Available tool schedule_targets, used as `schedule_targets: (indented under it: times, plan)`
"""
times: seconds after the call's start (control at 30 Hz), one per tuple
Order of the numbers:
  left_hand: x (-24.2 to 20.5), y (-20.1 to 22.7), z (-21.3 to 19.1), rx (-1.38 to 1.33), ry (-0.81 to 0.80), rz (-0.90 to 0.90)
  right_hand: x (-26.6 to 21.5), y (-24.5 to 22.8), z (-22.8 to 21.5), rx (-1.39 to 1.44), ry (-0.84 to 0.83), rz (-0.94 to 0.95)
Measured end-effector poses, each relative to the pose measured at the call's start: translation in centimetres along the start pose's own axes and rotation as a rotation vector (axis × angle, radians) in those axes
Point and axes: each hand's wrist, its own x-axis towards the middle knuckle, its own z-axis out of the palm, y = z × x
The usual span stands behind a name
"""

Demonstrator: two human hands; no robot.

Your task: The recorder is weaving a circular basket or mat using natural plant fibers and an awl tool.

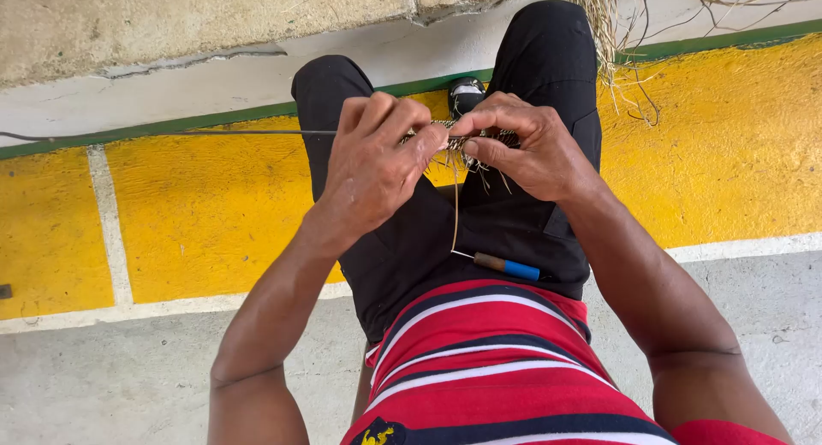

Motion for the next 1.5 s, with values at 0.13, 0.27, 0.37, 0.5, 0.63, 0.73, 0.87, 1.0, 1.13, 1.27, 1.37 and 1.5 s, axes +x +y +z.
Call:
schedule_targets:
  times: [0.13,0.27,0.37,0.5,0.63,0.73,0.87,1.0,1.13,1.27,1.37,1.5]
  plan:
    - [0.0,0.7,2.1,0.170,0.169,0.087,0.0,0.7,0.0,0.046,-0.001,-0.061]
    - [-0.3,2.0,4.0,0.169,0.239,0.112,0.0,1.1,-0.1,0.010,-0.008,-0.086]
    - [0.0,2.7,2.7,0.024,0.197,-0.011,-0.3,1.3,-0.3,-0.013,-0.016,-0.082]
    - [1.2,2.6,-0.5,-0.031,0.069,-0.147,-0.5,-0.2,-0.1,-0.017,0.008,0.021]
    - [-0.6,1.1,2.0,-0.063,0.025,-0.124,-0.9,-1.0,0.3,-0.238,0.112,-0.205]
    - [-1.0,1.4,2.0,-0.149,0.035,-0.145,-0.9,-1.9,0.2,-0.630,0.135,-0.437]
    - [-1.5,2.1,2.5,-0.201,0.094,-0.164,-0.9,-1.4,-0.2,-0.750,0.100,-0.561]
    - [-1.4,2.5,2.5,-0.193,0.144,-0.200,-0.6,-1.0,-0.1,-0.722,0.068,-0.660]
    - [-1.4,2.4,2.8,-0.185,0.148,-0.194,-2.1,-1.4,0.2,-0.693,0.082,-0.653]
    - [-1.3,2.1,2.9,-0.135,0.181,-0.197,-6.0,-4.1,1.5,-0.601,0.034,-0.544]
    - [-1.0,2.2,2.6,-0.141,0.150,-0.184,-9.4,-3.5,2.8,-0.689,-0.149,-0.225]
    - [-1.9,2.0,3.2,-0.122,0.136,-0.186,-12.4,-0.1,3.3,-0.706,-0.367,0.080]
